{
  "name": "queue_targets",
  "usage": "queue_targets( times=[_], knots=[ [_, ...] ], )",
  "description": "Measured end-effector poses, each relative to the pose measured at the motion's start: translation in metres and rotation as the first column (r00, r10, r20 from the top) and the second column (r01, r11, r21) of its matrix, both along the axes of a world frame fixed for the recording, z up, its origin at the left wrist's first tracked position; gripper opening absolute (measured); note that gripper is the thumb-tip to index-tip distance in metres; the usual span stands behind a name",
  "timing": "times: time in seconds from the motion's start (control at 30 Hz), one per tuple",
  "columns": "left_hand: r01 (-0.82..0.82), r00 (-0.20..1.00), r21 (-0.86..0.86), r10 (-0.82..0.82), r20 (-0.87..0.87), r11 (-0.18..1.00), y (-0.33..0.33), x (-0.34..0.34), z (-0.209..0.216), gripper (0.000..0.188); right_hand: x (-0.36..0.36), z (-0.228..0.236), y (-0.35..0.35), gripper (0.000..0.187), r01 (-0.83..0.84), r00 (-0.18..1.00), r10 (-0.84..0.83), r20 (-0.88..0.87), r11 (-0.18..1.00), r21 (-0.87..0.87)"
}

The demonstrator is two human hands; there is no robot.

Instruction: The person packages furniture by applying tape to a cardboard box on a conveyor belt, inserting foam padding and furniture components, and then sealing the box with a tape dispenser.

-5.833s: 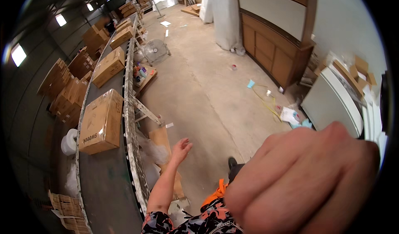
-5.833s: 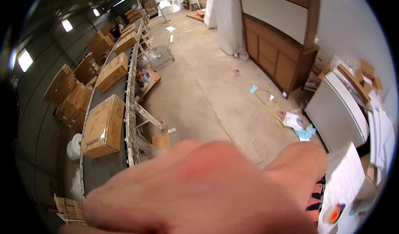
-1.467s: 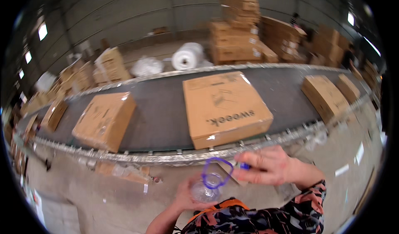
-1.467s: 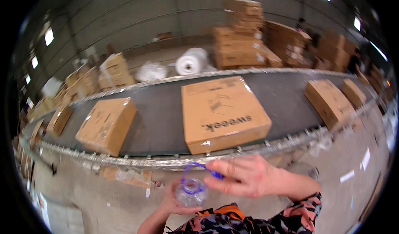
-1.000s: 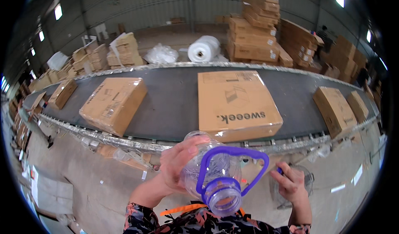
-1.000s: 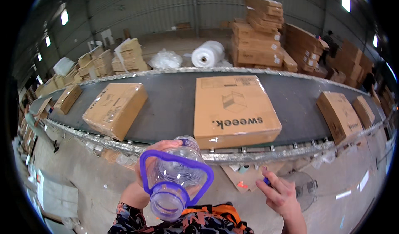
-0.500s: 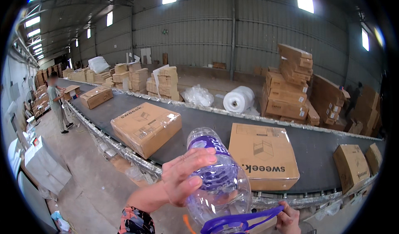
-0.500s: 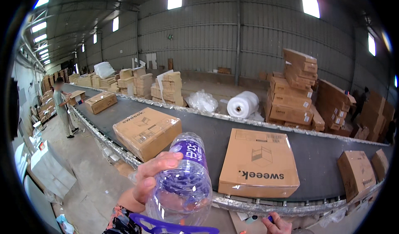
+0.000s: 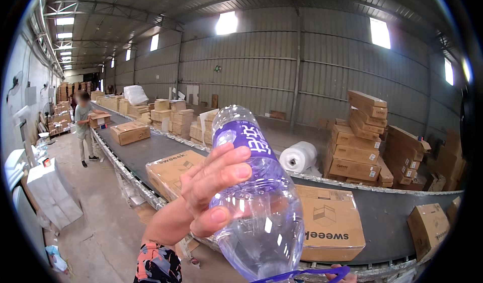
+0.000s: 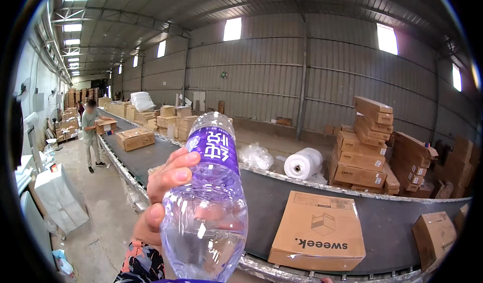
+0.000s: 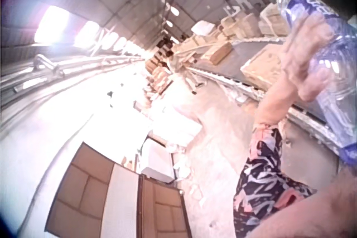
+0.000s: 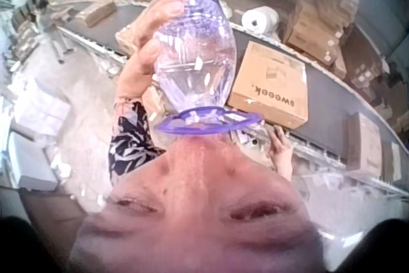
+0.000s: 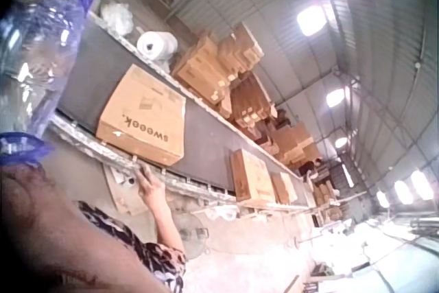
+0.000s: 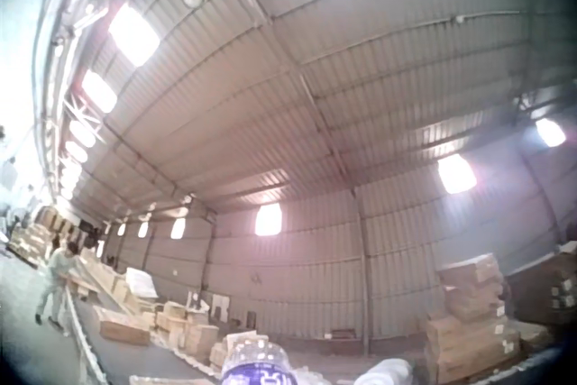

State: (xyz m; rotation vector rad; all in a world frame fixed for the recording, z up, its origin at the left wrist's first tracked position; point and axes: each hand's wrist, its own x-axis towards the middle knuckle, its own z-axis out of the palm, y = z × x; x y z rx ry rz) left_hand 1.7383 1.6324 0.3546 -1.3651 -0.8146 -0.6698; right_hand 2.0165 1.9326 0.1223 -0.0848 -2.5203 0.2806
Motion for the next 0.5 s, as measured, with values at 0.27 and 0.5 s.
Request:
queue_targets(
  times=[0.27, 0.5],
  knots=[
    [0.040, 0.999, -0.078, -0.037, 0.030, 0.996, -0.014, -0.004, -0.003, 0.080, -0.002, 0.016, -0.012, 0.045, 0.027, 0.998, -0.027, 0.054, 1.000, -0.004],
    [-0.028, 0.999, -0.042, 0.030, 0.030, 0.999, -0.030, -0.004, -0.013, 0.079, -0.008, 0.019, -0.007, 0.042, -0.038, 0.999, 0.038, 0.002, 0.997, 0.065]
  ],
)
